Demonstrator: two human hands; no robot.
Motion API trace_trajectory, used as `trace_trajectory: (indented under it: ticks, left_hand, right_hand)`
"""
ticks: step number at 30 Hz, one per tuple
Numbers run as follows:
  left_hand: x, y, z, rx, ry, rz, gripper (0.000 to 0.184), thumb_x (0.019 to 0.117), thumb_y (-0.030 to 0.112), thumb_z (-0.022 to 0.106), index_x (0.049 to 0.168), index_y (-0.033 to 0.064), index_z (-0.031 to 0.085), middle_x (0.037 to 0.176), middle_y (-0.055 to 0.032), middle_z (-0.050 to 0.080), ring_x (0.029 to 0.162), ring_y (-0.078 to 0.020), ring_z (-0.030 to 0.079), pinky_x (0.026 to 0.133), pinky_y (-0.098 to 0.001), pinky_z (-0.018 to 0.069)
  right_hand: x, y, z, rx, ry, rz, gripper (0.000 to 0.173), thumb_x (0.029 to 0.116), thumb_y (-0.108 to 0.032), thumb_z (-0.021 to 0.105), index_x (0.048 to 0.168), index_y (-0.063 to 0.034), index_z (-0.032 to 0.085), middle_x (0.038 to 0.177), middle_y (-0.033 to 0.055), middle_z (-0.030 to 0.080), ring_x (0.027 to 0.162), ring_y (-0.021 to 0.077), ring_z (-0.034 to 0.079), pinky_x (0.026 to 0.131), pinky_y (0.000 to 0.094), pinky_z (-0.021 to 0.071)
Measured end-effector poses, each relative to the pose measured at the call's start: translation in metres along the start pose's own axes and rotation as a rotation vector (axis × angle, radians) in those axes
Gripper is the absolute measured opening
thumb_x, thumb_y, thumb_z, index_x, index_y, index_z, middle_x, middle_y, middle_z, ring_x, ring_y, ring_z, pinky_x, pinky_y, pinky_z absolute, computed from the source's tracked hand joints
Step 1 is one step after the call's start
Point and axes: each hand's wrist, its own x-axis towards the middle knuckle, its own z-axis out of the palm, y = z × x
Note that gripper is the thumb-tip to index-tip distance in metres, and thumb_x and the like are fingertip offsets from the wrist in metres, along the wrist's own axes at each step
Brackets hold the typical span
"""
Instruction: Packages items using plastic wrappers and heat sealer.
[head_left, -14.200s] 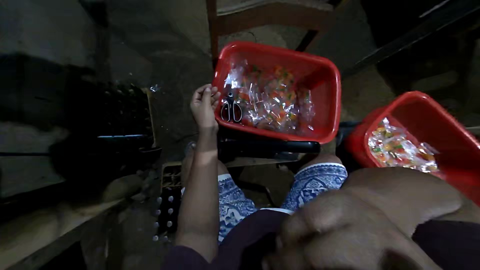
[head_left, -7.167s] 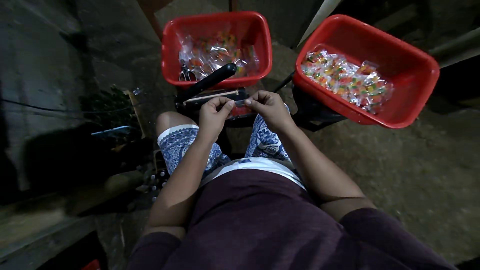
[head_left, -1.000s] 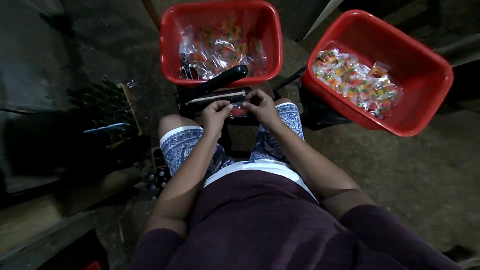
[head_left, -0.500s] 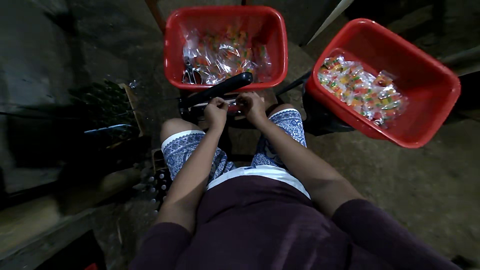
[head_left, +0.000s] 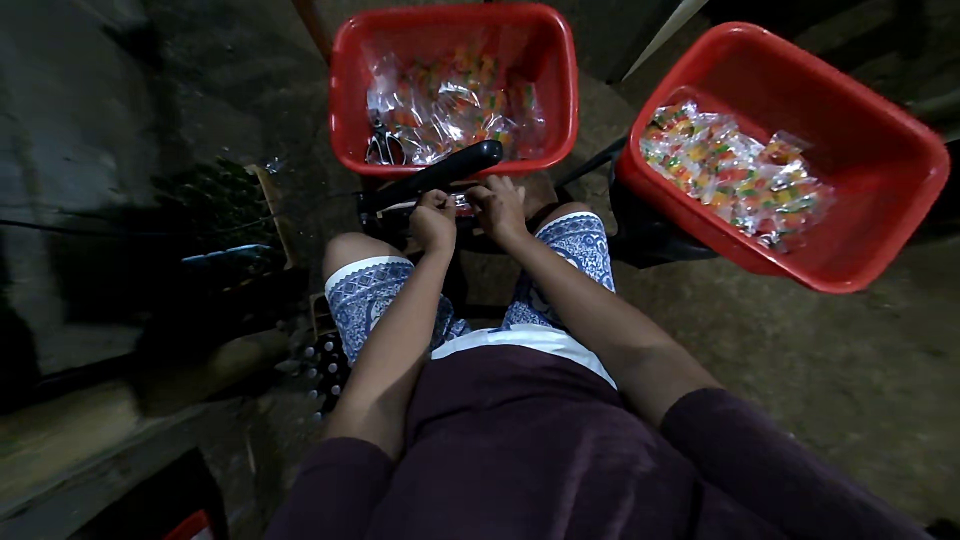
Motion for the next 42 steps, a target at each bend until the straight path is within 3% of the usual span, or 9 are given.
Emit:
trace_trajectory:
  ticks: [6, 12, 20, 24, 28, 32, 34, 37, 42]
  left_hand:
    - [-0.002, 0.007, -0.002, 0.066, 0.006, -0.009, 0.021, 0.0983, 0.022, 0.068, 0.114, 0.0078, 0.07, 0.104, -0.011, 0.073, 0.098, -0.0276, 0.071, 0.088, -0.0501, 0.0547]
    - [-0.012, -0.007, -0.008, -0.027, -0.032, 0.047, 0.03, 0.0994, 0.022, 0.068, 0.123, 0.0025, 0.066, 0.113, -0.0153, 0.072, 0.107, -0.0283, 0.07, 0.097, -0.0493, 0.0537]
    - [-0.027, -0.006, 0.013, -0.875, -0.228, -0.484, 0.031, 0.1061, 0.021, 0.057, 0.128, -0.0013, 0.058, 0.114, -0.0166, 0.065, 0.095, -0.0213, 0.065, 0.084, -0.0371, 0.0569]
    - [-0.026, -0.002, 0.026, -0.963, -0.194, -0.522, 0.03, 0.1087, 0.02, 0.051, 0.131, 0.0003, 0.055, 0.12, -0.0156, 0.061, 0.102, -0.0211, 0.062, 0.087, -0.0363, 0.0539]
    - [-0.026, -0.001, 0.026, -0.973, -0.181, -0.502, 0.025, 0.1067, 0.017, 0.054, 0.123, -0.0007, 0.059, 0.107, -0.0123, 0.061, 0.088, -0.0176, 0.06, 0.08, -0.0338, 0.0541]
    - [-0.025, 0.005, 0.02, -1.057, -0.211, -0.524, 0.024, 0.1053, 0.015, 0.057, 0.122, -0.0031, 0.057, 0.098, -0.0117, 0.066, 0.08, -0.0146, 0.066, 0.073, -0.0277, 0.0574]
    - [-0.026, 0.005, 0.019, -1.064, -0.215, -0.531, 0.025, 0.1051, 0.014, 0.058, 0.122, -0.0043, 0.057, 0.099, -0.0131, 0.067, 0.08, -0.0157, 0.068, 0.073, -0.028, 0.0585]
    - [-0.026, 0.004, 0.018, -1.065, -0.225, -0.538, 0.024, 0.1043, 0.015, 0.059, 0.12, -0.0037, 0.058, 0.095, -0.011, 0.067, 0.077, -0.0143, 0.067, 0.071, -0.027, 0.0582]
    - [-0.026, 0.004, 0.021, -1.033, -0.207, -0.518, 0.023, 0.1038, 0.016, 0.06, 0.116, -0.0035, 0.06, 0.09, -0.0101, 0.067, 0.074, -0.0144, 0.066, 0.07, -0.0289, 0.0585]
  right_hand:
    - [-0.01, -0.001, 0.0, -0.09, 0.028, -0.219, 0.026, 0.1026, -0.015, 0.054, 0.116, -0.0137, 0.077, 0.123, 0.0088, 0.069, 0.121, 0.0341, 0.059, 0.093, 0.0579, 0.0433]
    - [-0.01, -0.001, 0.001, -0.129, -0.052, -0.207, 0.03, 0.1024, -0.012, 0.054, 0.123, -0.0183, 0.074, 0.127, 0.0053, 0.068, 0.125, 0.0312, 0.057, 0.097, 0.0579, 0.0422]
    - [-0.005, -0.004, -0.005, -0.105, -0.11, -0.198, 0.028, 0.1042, -0.016, 0.052, 0.119, -0.0151, 0.075, 0.127, 0.0061, 0.067, 0.126, 0.0324, 0.056, 0.097, 0.0587, 0.0412]
    - [0.002, -0.003, -0.014, -0.058, -0.154, -0.218, 0.028, 0.105, -0.017, 0.051, 0.117, -0.0129, 0.076, 0.127, 0.007, 0.068, 0.126, 0.0334, 0.056, 0.098, 0.0607, 0.0409]
    - [0.015, -0.002, -0.022, -0.015, -0.244, -0.19, 0.021, 0.0992, -0.017, 0.062, 0.113, -0.0133, 0.078, 0.127, 0.0068, 0.069, 0.126, 0.0342, 0.056, 0.099, 0.0615, 0.0399]
    - [0.032, 0.0, -0.055, 0.168, -0.19, 0.035, 0.025, 0.0988, -0.007, 0.059, 0.119, 0.0002, 0.072, 0.123, 0.0237, 0.068, 0.123, 0.0429, 0.06, 0.104, 0.0661, 0.042]
    - [0.042, -0.008, -0.087, 0.331, -0.011, 0.16, 0.028, 0.1016, -0.006, 0.049, 0.123, 0.0014, 0.066, 0.12, 0.0216, 0.068, 0.113, 0.0339, 0.066, 0.1, 0.054, 0.0501]
    - [0.05, -0.033, -0.122, 0.485, 0.123, 0.008, 0.036, 0.1073, -0.019, 0.04, 0.129, -0.0008, 0.062, 0.121, 0.0143, 0.067, 0.11, 0.0199, 0.065, 0.098, 0.0413, 0.0514]
    - [0.055, -0.045, -0.088, -0.057, -0.194, -0.103, 0.05, 0.109, -0.044, 0.04, 0.132, -0.0105, 0.069, 0.146, 0.0122, 0.058, 0.14, 0.0336, 0.049, 0.112, 0.0667, 0.0307]
